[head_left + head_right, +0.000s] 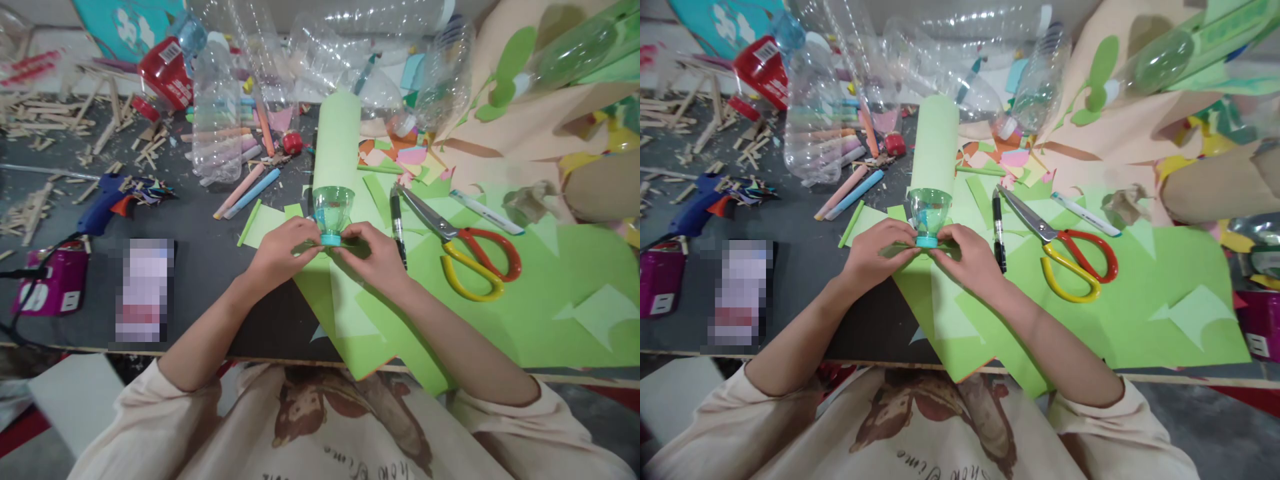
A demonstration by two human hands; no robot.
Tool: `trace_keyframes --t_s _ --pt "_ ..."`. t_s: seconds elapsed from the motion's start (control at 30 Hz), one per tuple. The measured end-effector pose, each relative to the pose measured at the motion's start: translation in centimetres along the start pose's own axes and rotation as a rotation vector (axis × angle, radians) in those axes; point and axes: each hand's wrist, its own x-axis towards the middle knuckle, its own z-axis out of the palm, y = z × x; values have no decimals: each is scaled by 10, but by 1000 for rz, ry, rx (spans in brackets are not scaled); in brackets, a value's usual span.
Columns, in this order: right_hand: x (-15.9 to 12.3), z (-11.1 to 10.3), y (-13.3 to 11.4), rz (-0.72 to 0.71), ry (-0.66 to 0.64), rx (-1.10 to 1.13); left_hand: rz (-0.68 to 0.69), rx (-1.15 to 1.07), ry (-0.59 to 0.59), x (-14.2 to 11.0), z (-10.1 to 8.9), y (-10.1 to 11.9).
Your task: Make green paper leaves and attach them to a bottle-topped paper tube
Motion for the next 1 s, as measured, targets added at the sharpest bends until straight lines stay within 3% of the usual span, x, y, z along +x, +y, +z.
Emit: trace_keyframes --t_s 0.1,0.2,0.27,0.4,0.5,0.63,0.83,1.0 --pt "0 0 0 -7 9 -31 -130 -148 -27 2 -9 0" --pt "1 0 0 -43 23 -68 -264 -228 49 5 -23 -6" --pt "1 0 -1 -74 24 -96 -306 -78 82 7 -30 -12" --pt "0 0 -2 -138 39 -150 -308 245 -64 9 -35 -21" --pt "0 0 -2 -166 27 -160 -341 304 -136 9 -32 -20" --pt "-1 2 -3 -120 -29 -171 -377 344 -138 8 -27 -21" --pt "-2 4 0 -100 -13 -133 -334 182 44 6 -22 -31" --pt "0 5 3 -100 31 -134 -334 -36 311 7 -23 -32"
